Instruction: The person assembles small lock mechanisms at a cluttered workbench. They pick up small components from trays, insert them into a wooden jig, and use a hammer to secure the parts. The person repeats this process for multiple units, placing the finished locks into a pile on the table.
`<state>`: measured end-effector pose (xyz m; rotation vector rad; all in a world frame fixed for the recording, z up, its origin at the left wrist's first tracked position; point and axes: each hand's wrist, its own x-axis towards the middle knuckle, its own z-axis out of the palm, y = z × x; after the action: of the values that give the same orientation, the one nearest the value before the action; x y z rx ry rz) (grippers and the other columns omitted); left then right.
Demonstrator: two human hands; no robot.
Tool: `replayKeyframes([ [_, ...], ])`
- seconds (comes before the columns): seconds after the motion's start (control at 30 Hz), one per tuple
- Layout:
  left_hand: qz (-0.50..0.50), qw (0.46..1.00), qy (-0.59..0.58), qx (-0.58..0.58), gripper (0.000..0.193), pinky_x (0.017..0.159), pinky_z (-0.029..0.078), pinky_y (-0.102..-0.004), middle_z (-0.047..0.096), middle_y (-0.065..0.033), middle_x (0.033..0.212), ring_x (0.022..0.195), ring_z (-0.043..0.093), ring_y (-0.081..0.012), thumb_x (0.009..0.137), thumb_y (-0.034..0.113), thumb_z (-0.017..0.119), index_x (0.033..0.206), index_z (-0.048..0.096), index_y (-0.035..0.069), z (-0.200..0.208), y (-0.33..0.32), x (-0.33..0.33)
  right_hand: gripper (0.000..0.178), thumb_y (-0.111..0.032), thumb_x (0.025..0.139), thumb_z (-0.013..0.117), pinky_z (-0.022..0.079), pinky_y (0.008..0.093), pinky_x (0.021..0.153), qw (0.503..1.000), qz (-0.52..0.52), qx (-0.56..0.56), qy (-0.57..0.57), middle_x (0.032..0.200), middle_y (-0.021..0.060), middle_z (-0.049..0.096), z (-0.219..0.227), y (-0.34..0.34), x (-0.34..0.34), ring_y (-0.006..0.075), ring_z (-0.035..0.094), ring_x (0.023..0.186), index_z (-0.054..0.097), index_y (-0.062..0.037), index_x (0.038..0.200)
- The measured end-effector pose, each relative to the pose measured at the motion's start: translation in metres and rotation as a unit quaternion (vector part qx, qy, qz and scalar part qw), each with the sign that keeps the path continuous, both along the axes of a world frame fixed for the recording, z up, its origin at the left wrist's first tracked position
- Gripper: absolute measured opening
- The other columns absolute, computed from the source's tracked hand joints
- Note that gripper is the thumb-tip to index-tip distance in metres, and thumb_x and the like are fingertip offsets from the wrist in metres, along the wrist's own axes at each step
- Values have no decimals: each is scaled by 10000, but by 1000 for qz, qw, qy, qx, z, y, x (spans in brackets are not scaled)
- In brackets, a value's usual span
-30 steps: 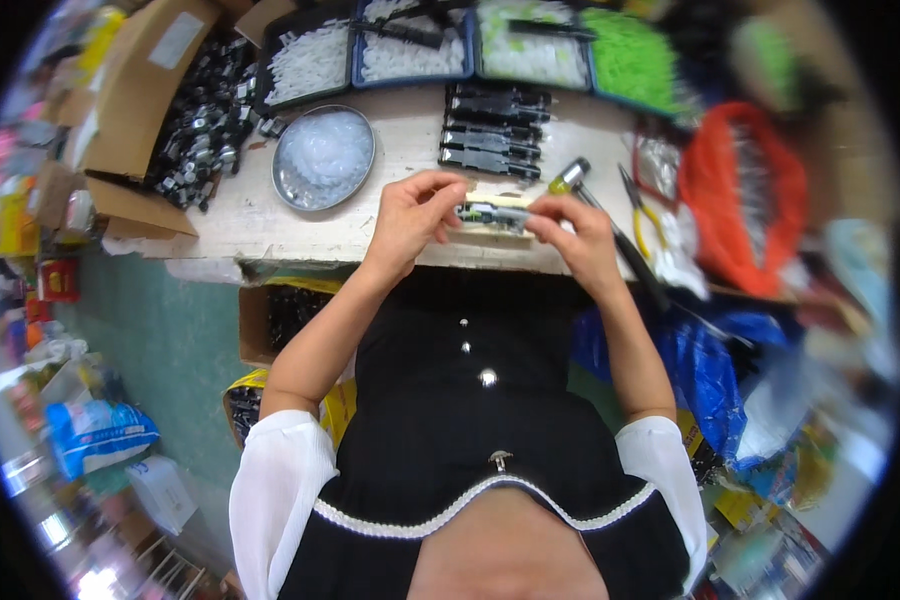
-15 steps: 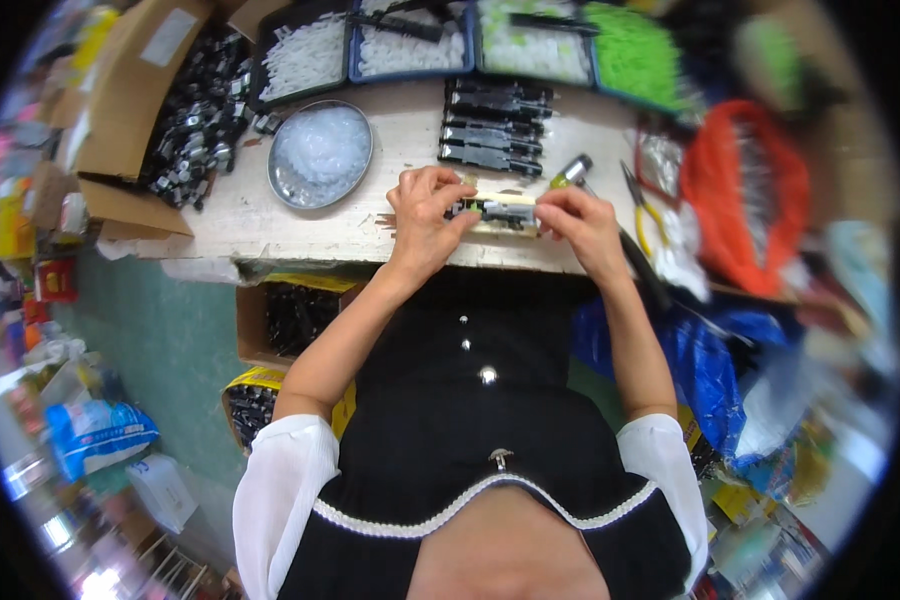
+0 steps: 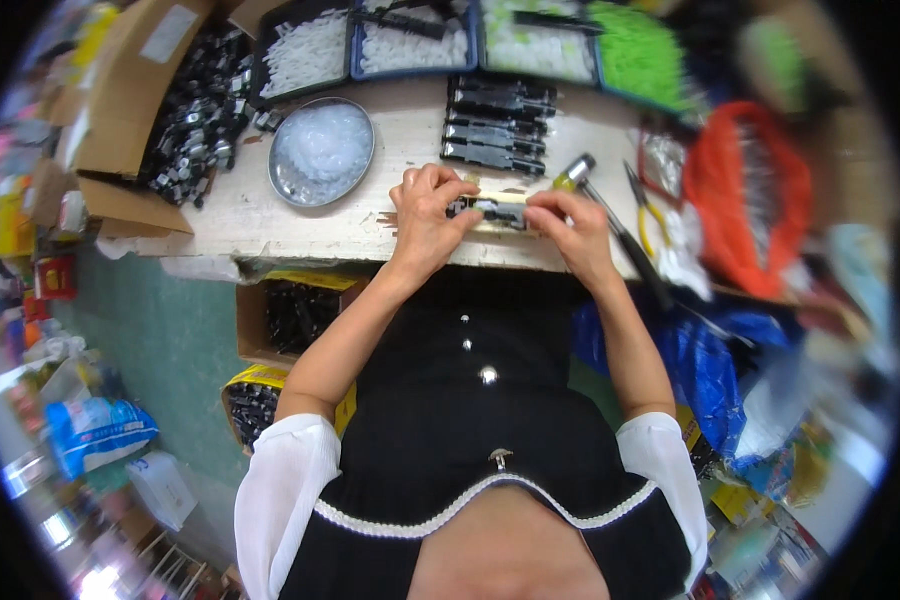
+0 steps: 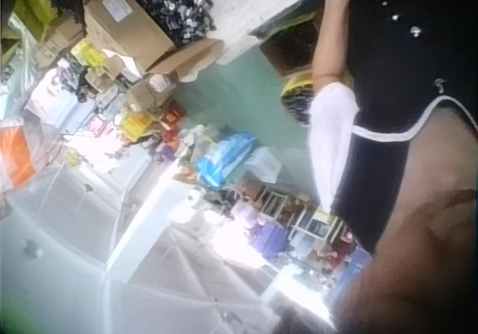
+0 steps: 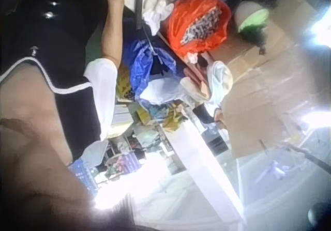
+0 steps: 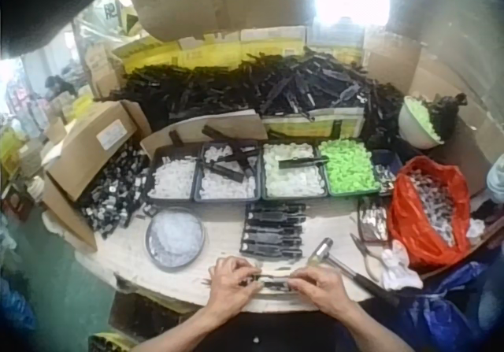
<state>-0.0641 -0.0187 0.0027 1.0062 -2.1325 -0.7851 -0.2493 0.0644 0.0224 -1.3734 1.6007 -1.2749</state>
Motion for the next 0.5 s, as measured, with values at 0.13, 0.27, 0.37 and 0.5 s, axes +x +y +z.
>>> replayKeyframes([
  [0.13, 4, 1000, -5, 3, 254, 833, 297, -349, 548, -29, 902, 939, 457, -213, 615, 142, 727, 860, 684, 90, 0, 0, 0, 112, -77, 779, 679, 444, 230, 539, 1000, 5, 4, 30, 668, 61, 633, -2, -2, 0, 92, 582, 590, 651, 6, 849],
  [0.27, 14, 1000, -11, -2, 273, 840, 307, -340, 559, -19, 922, 944, 474, -208, 595, 130, 755, 857, 679, 110, -1, 1, -1, 109, -77, 782, 675, 441, 233, 534, 1000, -3, 9, 30, 667, 60, 635, -6, -1, 0, 87, 578, 589, 650, 8, 846],
  [0.37, 17, 1000, 8, -6, 218, 818, 298, -348, 543, -25, 893, 924, 459, -208, 611, 149, 734, 816, 676, 105, -1, 2, -1, 105, -79, 781, 676, 432, 228, 531, 999, -13, 38, -1, 655, 44, 627, -13, 0, 0, 75, 561, 582, 654, 1, 846],
  [0.5, 9, 999, 34, -13, 152, 798, 293, -352, 541, -7, 870, 904, 455, -199, 616, 153, 728, 748, 665, 113, -5, 1, 0, 95, -85, 781, 680, 405, 209, 526, 996, -19, 88, -13, 636, 3, 602, -10, 0, -2, 50, 519, 573, 650, -13, 835],
])
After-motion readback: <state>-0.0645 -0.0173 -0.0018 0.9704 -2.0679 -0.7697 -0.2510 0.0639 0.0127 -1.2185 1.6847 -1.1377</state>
